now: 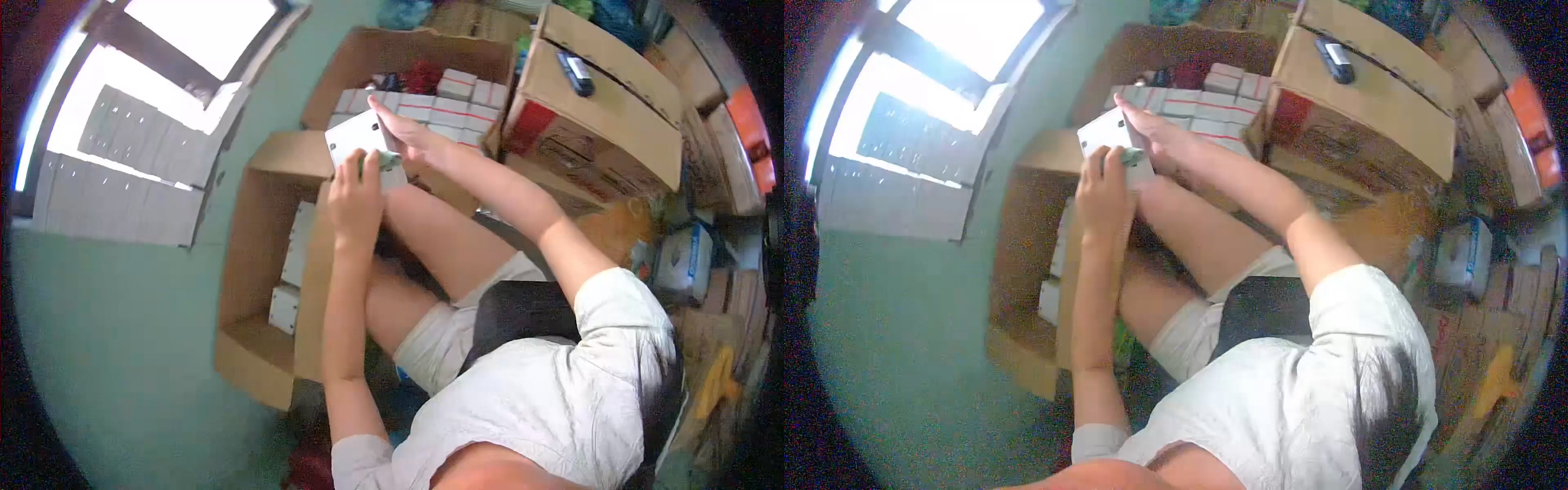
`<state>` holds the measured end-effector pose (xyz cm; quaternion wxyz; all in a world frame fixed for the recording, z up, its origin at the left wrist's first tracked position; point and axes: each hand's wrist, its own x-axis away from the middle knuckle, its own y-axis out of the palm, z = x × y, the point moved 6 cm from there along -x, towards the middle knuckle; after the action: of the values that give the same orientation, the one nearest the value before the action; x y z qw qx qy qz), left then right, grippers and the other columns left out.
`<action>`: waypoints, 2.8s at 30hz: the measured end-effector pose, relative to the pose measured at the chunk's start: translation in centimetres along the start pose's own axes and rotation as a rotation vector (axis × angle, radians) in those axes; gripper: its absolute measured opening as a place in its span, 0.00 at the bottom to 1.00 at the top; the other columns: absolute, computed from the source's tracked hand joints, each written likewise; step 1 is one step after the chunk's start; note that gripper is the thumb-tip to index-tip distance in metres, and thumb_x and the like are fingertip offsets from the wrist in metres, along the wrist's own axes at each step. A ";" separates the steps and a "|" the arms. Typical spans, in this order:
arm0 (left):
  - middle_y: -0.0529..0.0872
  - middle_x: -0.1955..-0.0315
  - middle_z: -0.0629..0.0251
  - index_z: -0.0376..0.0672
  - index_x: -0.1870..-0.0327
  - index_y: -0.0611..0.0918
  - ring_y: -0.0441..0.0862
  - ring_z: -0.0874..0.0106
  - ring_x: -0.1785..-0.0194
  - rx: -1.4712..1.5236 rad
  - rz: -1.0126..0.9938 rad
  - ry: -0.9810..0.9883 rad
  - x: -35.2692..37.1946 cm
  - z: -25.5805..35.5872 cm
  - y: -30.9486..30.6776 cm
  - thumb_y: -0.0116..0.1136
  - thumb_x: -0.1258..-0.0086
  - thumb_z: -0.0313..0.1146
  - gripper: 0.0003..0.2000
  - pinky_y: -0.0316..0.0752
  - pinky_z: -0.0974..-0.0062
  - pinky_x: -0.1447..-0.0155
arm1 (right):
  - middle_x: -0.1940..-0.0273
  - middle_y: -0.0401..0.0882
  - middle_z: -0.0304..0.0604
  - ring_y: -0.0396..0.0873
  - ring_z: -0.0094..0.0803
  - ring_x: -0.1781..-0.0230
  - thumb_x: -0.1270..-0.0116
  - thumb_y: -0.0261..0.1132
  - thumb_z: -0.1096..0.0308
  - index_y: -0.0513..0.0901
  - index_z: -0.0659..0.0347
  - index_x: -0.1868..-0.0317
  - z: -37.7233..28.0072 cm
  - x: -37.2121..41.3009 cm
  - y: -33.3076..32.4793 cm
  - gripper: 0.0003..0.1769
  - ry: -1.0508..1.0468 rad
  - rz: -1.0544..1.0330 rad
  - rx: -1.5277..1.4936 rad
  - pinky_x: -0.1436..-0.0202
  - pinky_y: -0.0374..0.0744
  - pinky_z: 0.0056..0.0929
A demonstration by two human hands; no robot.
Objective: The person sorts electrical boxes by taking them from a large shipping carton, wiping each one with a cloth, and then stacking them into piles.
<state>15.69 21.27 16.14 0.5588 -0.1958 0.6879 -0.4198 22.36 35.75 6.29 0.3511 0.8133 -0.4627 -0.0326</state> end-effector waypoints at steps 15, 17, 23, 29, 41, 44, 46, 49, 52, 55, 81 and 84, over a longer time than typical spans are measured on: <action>0.75 0.50 0.57 0.50 0.45 0.81 0.79 0.59 0.49 0.062 0.012 -0.029 -8.5 2.7 6.6 0.61 0.33 0.32 0.16 0.79 0.62 0.49 | 0.50 0.82 0.47 0.81 0.33 0.49 0.31 0.49 0.29 0.79 0.62 0.44 -10.2 -2.8 -9.0 0.41 0.162 -0.210 0.437 0.49 0.81 0.35; 0.77 0.54 0.60 0.49 0.46 0.81 0.81 0.61 0.53 0.025 0.014 -0.061 -10.2 0.7 6.6 0.62 0.33 0.33 0.14 0.79 0.61 0.53 | 0.52 0.83 0.46 0.81 0.33 0.50 0.30 0.47 0.29 0.79 0.60 0.44 -10.7 -2.7 -8.6 0.40 0.281 -0.191 0.392 0.48 0.81 0.36; 0.79 0.58 0.63 0.51 0.52 0.84 0.84 0.62 0.66 0.286 -0.073 -0.169 -10.6 1.2 8.4 0.64 0.34 0.31 0.10 0.81 0.64 0.64 | 0.55 0.82 0.45 0.82 0.32 0.58 0.36 0.53 0.26 0.78 0.61 0.46 -11.8 -2.6 -10.2 0.43 0.241 -0.167 0.299 0.53 0.80 0.34; 0.79 0.58 0.60 0.49 0.54 0.84 0.84 0.59 0.67 0.112 0.030 -0.260 -13.5 0.9 9.2 0.64 0.33 0.32 0.08 0.82 0.64 0.64 | 0.65 0.81 0.41 0.80 0.26 0.64 0.37 0.60 0.29 0.81 0.61 0.56 -13.3 -2.1 -10.1 0.37 0.090 -0.041 0.355 0.60 0.80 0.28; 0.84 0.60 0.52 0.40 0.54 0.83 0.83 0.54 0.55 0.259 0.273 -0.728 -11.6 -3.7 9.2 0.58 0.29 0.34 0.09 0.77 0.63 0.52 | 0.58 0.80 0.36 0.76 0.19 0.54 0.44 0.77 0.49 0.77 0.58 0.49 -14.8 -1.1 -7.8 0.31 -0.393 -0.293 0.778 0.48 0.77 0.27; 0.85 0.61 0.52 0.39 0.56 0.84 0.84 0.57 0.55 0.314 0.194 -0.692 -11.8 -3.6 9.1 0.61 0.32 0.35 0.10 0.77 0.64 0.51 | 0.57 0.83 0.51 0.83 0.42 0.55 0.47 0.76 0.57 0.77 0.60 0.45 -14.5 -0.1 -6.9 0.31 -0.479 -0.282 1.132 0.48 0.79 0.35; 0.85 0.60 0.52 0.39 0.57 0.84 0.84 0.57 0.55 0.386 0.177 -0.643 -12.0 -2.0 9.5 0.62 0.33 0.33 0.09 0.77 0.64 0.51 | 0.56 0.82 0.54 0.83 0.46 0.54 0.48 0.75 0.60 0.77 0.60 0.45 -14.0 0.0 -6.9 0.30 -0.580 -0.301 1.191 0.49 0.80 0.37; 0.85 0.62 0.53 0.40 0.56 0.83 0.84 0.55 0.56 0.425 0.177 -0.632 -11.7 -0.9 9.4 0.61 0.33 0.32 0.08 0.76 0.63 0.52 | 0.54 0.82 0.56 0.81 0.52 0.51 0.50 0.72 0.65 0.76 0.62 0.45 -13.8 0.4 -6.7 0.29 -0.651 -0.304 1.277 0.48 0.79 0.43; 0.85 0.63 0.55 0.40 0.63 0.81 0.84 0.56 0.57 0.302 0.205 -0.887 -10.1 -4.0 10.1 0.62 0.35 0.31 0.05 0.77 0.63 0.51 | 0.49 0.80 0.56 0.80 0.53 0.48 0.50 0.73 0.66 0.75 0.61 0.44 -13.7 1.0 -6.2 0.31 -0.758 -0.367 1.354 0.45 0.79 0.43; 0.85 0.63 0.56 0.40 0.63 0.80 0.84 0.57 0.58 0.273 0.342 -0.716 -10.3 -3.1 10.2 0.64 0.37 0.28 0.05 0.77 0.64 0.53 | 0.46 0.79 0.56 0.79 0.54 0.46 0.51 0.74 0.66 0.75 0.61 0.44 -13.1 1.0 -6.2 0.32 -0.807 -0.406 1.416 0.43 0.79 0.44; 0.79 0.58 0.54 0.43 0.53 0.77 0.82 0.50 0.60 0.330 0.280 -0.503 -10.6 -1.0 8.3 0.57 0.30 0.29 0.07 0.79 0.57 0.61 | 0.48 0.74 0.49 0.69 0.50 0.43 0.54 0.71 0.71 0.74 0.60 0.50 -12.8 2.2 -5.4 0.28 -1.039 -0.383 1.620 0.39 0.66 0.47; 0.80 0.59 0.51 0.37 0.53 0.76 0.81 0.54 0.57 0.360 0.396 -0.583 -9.3 -2.5 9.5 0.59 0.31 0.27 0.09 0.77 0.63 0.53 | 0.45 0.70 0.44 0.65 0.44 0.39 0.50 0.68 0.71 0.77 0.54 0.53 -12.8 3.1 -4.7 0.21 -1.218 -0.349 1.781 0.40 0.63 0.48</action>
<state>18.04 34.43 14.28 0.8262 -0.0691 0.4403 -0.3445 32.37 41.81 13.92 -0.6604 0.6777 -0.2950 -0.1323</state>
